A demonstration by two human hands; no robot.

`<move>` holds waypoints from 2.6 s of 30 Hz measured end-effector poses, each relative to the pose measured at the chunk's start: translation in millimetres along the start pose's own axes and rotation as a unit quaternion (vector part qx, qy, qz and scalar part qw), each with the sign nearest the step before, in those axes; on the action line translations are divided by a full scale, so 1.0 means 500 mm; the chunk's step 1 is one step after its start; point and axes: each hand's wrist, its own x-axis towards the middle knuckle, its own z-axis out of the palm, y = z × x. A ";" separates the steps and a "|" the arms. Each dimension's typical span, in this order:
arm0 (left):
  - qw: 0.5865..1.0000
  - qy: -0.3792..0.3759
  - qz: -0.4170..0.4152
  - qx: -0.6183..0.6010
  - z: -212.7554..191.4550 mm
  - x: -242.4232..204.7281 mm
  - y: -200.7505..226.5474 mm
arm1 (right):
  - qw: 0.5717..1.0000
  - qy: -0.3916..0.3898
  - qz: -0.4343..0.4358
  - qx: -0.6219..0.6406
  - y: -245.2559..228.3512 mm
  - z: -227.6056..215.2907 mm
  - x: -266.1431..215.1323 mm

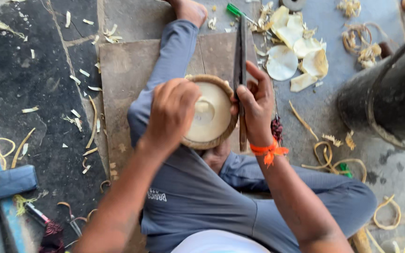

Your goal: The person sits on the floor and works on a small drum, using a pointed tool to thread and tighten ropes around the drum's rim. They then use a knife to trim excess rope and a wooden mallet to tap the drumhead.

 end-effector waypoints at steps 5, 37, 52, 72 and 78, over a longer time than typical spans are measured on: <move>0.980 -0.106 0.073 -0.151 0.003 0.100 -0.068 | 0.999 -0.028 -0.005 0.023 -0.003 0.000 0.015; 0.998 -0.024 0.028 -0.046 0.017 0.003 -0.004 | 0.682 -0.342 -0.159 -0.627 -0.228 -0.018 -0.022; 0.998 -0.017 0.027 -0.050 0.012 0.000 -0.004 | 0.720 -0.256 -0.155 -0.626 -0.205 -0.026 -0.109; 0.995 0.006 0.027 -0.099 0.012 -0.002 -0.006 | 0.751 -0.133 -0.149 -0.630 -0.142 0.024 -0.170; 0.994 0.021 0.031 -0.101 0.013 -0.005 -0.008 | 0.789 -0.096 -0.126 -0.594 -0.140 0.038 -0.203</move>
